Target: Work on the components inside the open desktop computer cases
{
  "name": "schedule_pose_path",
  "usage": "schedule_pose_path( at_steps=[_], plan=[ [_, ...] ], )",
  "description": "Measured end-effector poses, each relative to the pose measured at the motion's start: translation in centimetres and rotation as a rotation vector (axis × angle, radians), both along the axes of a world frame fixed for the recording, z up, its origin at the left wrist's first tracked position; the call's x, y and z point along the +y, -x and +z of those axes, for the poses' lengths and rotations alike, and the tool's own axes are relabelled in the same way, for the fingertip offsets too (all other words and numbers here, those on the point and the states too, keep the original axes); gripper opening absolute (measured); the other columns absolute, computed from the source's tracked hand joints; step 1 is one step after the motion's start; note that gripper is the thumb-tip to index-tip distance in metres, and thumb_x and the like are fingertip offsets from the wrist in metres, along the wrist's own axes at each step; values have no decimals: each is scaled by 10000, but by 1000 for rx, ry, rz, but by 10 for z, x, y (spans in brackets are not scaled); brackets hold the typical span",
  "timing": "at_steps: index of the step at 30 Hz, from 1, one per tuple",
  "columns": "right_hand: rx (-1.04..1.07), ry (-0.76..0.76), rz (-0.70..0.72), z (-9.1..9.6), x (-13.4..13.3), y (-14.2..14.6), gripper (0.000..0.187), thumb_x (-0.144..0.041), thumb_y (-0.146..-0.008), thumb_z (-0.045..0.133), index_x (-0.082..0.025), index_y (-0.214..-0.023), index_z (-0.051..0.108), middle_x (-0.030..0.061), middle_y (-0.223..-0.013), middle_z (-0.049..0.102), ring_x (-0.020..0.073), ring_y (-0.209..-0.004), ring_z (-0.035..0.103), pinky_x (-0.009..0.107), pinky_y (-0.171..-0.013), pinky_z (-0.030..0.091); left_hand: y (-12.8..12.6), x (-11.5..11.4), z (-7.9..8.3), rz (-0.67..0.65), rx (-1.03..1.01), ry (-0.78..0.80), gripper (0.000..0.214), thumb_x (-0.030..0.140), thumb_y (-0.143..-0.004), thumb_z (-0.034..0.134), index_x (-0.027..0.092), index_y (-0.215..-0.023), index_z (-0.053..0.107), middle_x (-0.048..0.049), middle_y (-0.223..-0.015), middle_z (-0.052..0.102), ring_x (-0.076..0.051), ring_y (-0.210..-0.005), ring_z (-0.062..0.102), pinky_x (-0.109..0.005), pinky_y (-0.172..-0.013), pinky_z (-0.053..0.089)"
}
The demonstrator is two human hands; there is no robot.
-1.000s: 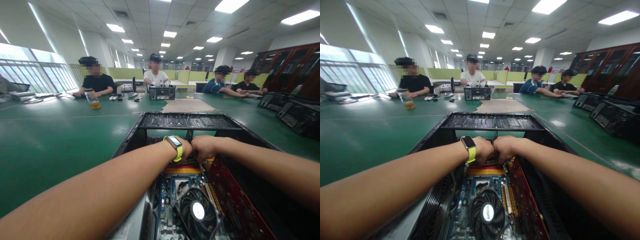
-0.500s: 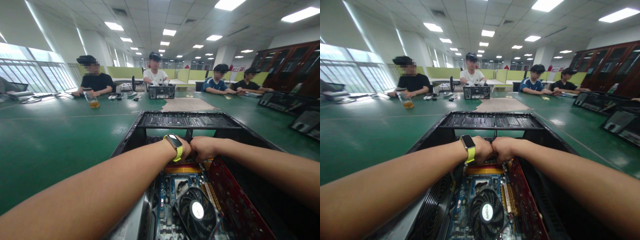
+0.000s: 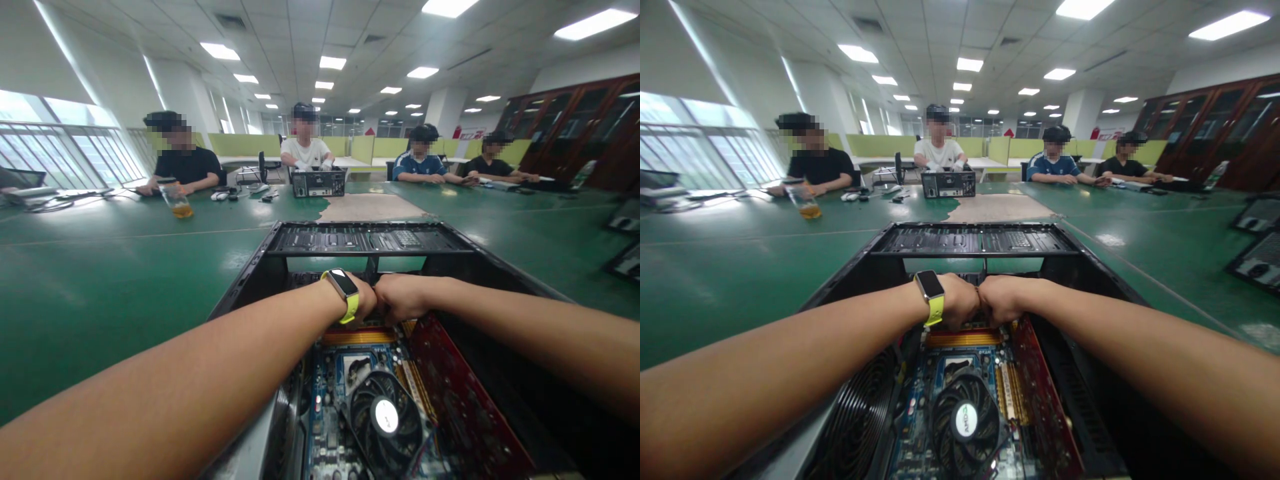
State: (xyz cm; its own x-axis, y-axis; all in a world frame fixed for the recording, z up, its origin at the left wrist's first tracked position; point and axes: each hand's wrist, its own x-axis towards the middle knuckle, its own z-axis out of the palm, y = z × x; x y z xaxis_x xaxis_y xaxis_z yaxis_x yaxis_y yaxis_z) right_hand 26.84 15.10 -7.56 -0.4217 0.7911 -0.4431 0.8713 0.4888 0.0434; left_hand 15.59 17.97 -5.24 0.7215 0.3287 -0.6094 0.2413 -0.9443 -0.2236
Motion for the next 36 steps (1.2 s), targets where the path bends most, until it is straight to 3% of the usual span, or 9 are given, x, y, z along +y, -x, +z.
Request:
schedule_pose_path(
  at_steps=[11,25,36],
  plan=[
    [35,18,-21,1,0,0,238,-304,-678,644,-151,-830,744,41,-717,683,118,-574,486,228,-519,314,0,-4,3,-75,55,-30,341,178,-646,676,160,-985,709,-101,-1039,680,-275,-915,615,-314,-711,500],
    [118,68,-44,-7,8,0,249,-348,-696,637,-163,-829,739,22,-718,682,118,-602,523,223,-533,327,3,9,-8,-115,51,6,404,195,-489,795,165,-887,729,-79,-928,702,-220,-767,602,-278,-616,454],
    [-46,59,-30,-6,7,4,267,-326,-657,612,-144,-803,741,53,-725,684,141,-583,525,256,-521,317,3,16,-8,-43,22,91,384,332,-525,774,199,-881,716,-50,-871,697,-196,-730,583,-271,-592,433]
  ],
)
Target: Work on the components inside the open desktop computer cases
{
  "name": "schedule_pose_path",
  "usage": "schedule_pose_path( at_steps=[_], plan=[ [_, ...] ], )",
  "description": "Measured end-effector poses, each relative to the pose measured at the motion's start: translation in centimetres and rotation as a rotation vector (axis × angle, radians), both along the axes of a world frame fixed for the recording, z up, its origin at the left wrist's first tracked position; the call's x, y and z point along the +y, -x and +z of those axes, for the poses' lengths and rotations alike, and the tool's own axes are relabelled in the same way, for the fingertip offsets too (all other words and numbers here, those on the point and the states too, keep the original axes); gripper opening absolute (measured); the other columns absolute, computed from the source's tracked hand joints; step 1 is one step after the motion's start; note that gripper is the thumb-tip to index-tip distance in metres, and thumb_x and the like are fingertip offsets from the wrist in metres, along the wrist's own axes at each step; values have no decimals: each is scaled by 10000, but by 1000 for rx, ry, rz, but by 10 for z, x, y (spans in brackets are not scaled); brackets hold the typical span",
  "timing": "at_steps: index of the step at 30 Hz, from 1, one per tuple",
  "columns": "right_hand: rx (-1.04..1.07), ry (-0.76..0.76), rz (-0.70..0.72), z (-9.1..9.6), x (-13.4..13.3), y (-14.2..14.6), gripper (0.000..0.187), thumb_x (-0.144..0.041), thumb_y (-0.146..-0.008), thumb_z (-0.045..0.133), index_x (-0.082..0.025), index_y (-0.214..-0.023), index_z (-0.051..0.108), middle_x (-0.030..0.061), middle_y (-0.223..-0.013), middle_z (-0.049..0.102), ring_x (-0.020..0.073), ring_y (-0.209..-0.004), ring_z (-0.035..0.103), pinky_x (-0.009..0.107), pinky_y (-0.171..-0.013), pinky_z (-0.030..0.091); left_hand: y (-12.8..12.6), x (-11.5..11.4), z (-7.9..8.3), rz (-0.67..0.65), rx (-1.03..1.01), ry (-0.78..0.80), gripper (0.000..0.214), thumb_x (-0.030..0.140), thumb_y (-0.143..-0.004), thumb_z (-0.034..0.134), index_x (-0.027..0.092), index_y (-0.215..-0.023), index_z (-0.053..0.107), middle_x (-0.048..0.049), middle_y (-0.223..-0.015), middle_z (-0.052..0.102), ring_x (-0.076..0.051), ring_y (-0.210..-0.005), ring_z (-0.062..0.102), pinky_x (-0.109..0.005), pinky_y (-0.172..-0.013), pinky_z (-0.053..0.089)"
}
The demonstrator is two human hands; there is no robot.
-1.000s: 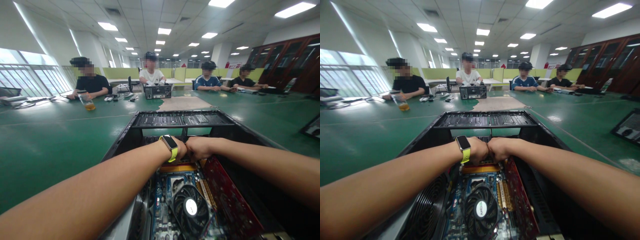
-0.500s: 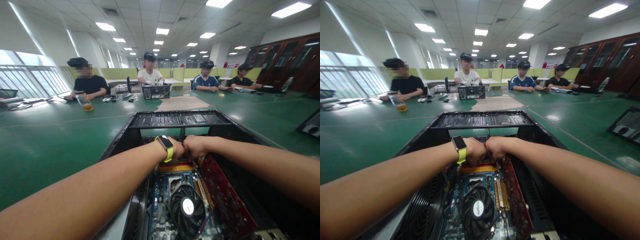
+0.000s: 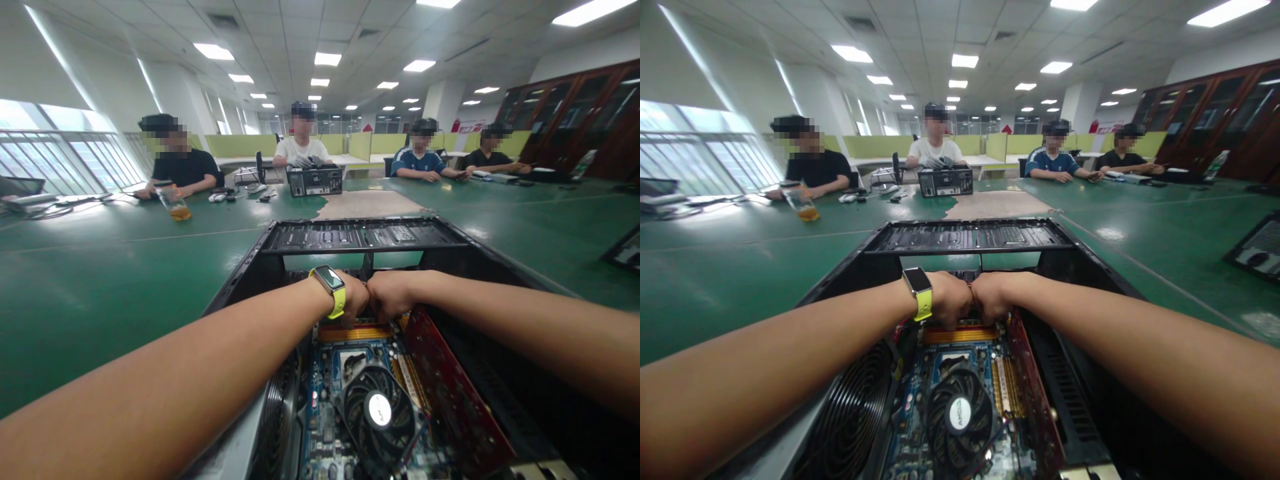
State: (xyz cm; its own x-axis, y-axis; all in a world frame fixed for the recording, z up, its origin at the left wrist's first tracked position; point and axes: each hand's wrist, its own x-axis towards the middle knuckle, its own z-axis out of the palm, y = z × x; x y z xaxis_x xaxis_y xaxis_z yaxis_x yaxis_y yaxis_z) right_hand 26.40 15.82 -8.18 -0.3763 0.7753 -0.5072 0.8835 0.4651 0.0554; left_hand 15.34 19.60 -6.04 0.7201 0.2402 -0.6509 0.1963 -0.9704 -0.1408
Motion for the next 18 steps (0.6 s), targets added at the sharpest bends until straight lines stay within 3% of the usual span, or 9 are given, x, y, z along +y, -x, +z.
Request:
schedule_pose_path(
  at_steps=[7,14,18],
  plan=[
    [-15,-2,-52,5,-2,3,287,-296,-635,604,-137,-831,740,60,-736,685,156,-602,542,256,-507,325,1,-4,4,6,1,13,342,300,-607,715,172,-924,710,-52,-868,699,-190,-728,580,-275,-585,429],
    [10,1,-26,6,-2,3,274,-318,-661,602,-149,-824,742,52,-726,684,145,-604,541,248,-519,328,1,-2,-1,10,-27,-21,335,293,-526,770,190,-839,708,-33,-849,701,-173,-710,582,-246,-542,390],
    [-35,8,-45,7,-3,6,285,-311,-658,603,-138,-840,738,66,-750,688,162,-623,559,255,-513,333,1,-3,0,-12,-4,-21,330,275,-562,742,187,-879,710,-42,-881,700,-180,-720,580,-259,-529,383]
  ],
)
